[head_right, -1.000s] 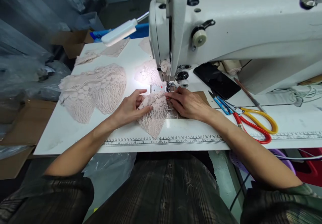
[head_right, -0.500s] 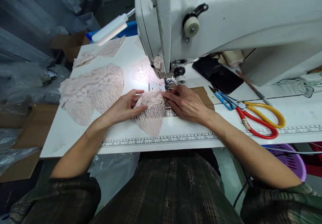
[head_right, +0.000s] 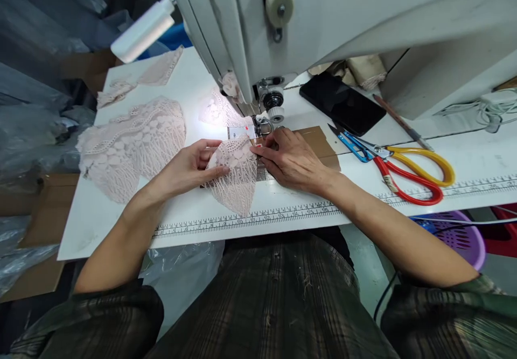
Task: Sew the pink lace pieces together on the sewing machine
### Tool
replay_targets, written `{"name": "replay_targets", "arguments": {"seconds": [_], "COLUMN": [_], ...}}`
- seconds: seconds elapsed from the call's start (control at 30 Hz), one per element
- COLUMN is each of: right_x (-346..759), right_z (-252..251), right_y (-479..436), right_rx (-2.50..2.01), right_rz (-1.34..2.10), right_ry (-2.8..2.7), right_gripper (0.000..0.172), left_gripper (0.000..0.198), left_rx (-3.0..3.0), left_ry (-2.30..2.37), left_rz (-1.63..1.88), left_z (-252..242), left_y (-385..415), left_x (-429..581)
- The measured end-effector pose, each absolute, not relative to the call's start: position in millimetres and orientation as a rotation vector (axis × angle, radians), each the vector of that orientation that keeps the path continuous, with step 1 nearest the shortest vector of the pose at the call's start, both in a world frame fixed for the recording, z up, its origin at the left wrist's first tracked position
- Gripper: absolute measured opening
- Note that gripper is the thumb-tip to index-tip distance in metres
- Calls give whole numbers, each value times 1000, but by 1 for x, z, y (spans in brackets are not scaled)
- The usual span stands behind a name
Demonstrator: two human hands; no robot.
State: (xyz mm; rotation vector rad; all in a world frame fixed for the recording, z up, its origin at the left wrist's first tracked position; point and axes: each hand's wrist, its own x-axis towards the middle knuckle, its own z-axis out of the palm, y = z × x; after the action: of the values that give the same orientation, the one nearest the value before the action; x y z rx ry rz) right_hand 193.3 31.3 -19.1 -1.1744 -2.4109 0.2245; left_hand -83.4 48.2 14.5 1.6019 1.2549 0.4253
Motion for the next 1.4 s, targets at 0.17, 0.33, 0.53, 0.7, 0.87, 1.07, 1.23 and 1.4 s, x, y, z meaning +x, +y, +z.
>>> {"name": "replay_targets", "arguments": {"seconds": [0.17, 0.33, 0.53, 0.7, 0.87, 1.07, 1.23, 1.4], "right_x": [200, 205, 203, 203, 202, 202, 201, 200], "right_z": [-18, -13, -11, -9, -10, -12, -13, -12], "right_y": [34, 32, 29, 28, 27, 28, 28, 27], "right_rx": [-1099, -969, -984, -1000, -988, -970, -949, -970], "right_rz": [334, 332, 248, 207, 166, 157, 112, 65], "right_ry": [-2362, -2457, -2501, -2538, -2549, -2526, -2527, -2550], "right_gripper": [41, 35, 35, 35, 36, 35, 34, 34], "left_gripper": [71, 71, 70, 74, 76, 50, 30, 32], "left_rx": [1636, 1630, 1644, 1656, 1717, 2132, 2823, 3131], "left_ry": [1274, 1291, 1294, 1308, 1371, 1496, 1253, 896], "left_rz": [433, 420, 402, 379, 341, 428, 674, 264], "left_z": [16, 17, 20, 21, 26, 35, 21, 16], "left_y": [47, 46, 45, 44, 42, 43, 48, 51], "left_x": [-82, -81, -81, -81, -82, -85, -65, -38]}}
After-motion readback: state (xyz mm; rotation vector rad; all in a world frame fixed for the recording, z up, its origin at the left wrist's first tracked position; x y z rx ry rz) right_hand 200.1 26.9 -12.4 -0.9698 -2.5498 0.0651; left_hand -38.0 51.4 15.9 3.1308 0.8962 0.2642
